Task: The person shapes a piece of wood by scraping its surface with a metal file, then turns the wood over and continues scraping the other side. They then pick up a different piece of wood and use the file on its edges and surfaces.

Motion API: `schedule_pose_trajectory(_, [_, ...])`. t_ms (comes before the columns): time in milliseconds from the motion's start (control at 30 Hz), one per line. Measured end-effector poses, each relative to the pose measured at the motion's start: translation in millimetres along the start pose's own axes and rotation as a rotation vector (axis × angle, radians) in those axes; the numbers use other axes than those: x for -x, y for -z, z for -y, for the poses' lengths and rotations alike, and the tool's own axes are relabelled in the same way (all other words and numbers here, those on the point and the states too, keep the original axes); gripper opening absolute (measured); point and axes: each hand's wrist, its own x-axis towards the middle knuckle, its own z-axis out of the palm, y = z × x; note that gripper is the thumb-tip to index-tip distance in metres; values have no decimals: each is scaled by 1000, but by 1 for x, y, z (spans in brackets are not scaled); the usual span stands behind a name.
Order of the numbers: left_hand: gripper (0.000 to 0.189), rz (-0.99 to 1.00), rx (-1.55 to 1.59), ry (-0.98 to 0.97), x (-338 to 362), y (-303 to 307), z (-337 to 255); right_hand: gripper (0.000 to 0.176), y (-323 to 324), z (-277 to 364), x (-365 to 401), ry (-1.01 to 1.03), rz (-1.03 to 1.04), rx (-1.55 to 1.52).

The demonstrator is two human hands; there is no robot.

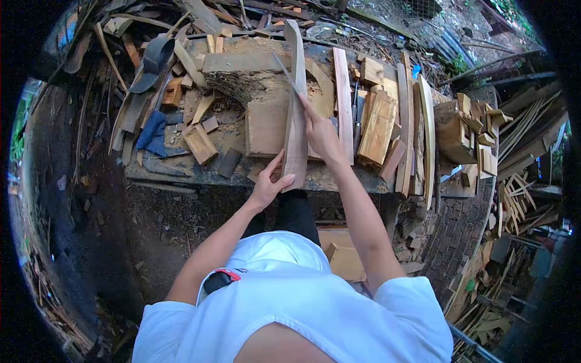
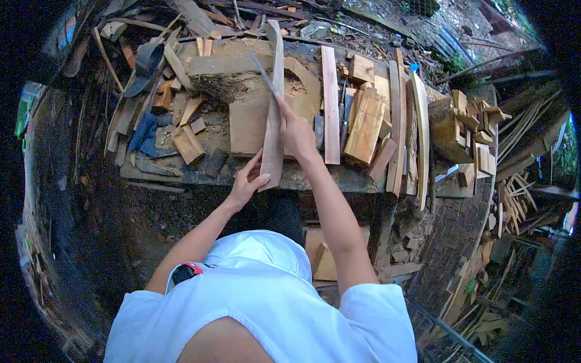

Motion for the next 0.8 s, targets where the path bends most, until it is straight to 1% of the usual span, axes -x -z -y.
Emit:
schedule_pose_trajectory(100, [83, 5, -3, 8, 0, 1, 2, 46, 0, 2, -15, -26, 9, 20])
schedule_pose_trajectory(133, [83, 9, -7, 8, 0, 2, 4, 46, 0, -1, -8, -28, 4, 17])
schedule_pose_trajectory(200, [84, -6, -38, 27, -1, 4, 7, 49, -3, -5, 22, 14, 15, -82])
schedule_pose_trajectory(300, [83, -30, -62, 18, 0, 3, 10, 51, -4, -6, 52, 47, 31, -88])
schedule_pose_trajectory(333, [81, -23, -52, 0, -1, 2, 8, 52, 1, -1, 46, -7, 78, -10])
schedule_pose_trajectory(367, [79, -11, -43, -25, -1, 2, 8, 51, 8, 3, 36, -42, 98, -24])
schedule_pose_trajectory(467, [80, -1, -10, 16, -1, 1, 3, 49, 3, -1, -22, -19, 26, -4])
schedule_pose_trajectory(500, [80, 8, -19, 19, -1, -1, -1, 48, 0, -2, -31, -5, -5, -7])
schedule_pose_trajectory(567, [79, -30, -49, 78, 2, -3, -8, 49, -10, -9, -24, -1, -48, -28])
schedule_pose_trajectory(633, [80, -21, -36, 73, 2, -1, -2, 49, -15, -7, -5, 17, -85, -40])
schedule_pose_trajectory(700, [80, -26, -12, 61, 0, -1, -1, 49, -5, -1, 35, -1, 21, -65])
schedule_pose_trajectory(733, [80, -26, -11, 50, -1, -1, -2, 49, 0, 3, 37, 6, 27, -63])
schedule_pose_trajectory(800, [81, -28, -10, 50, 2, -2, -1, 49, 8, 9, 43, -53, 102, -48])
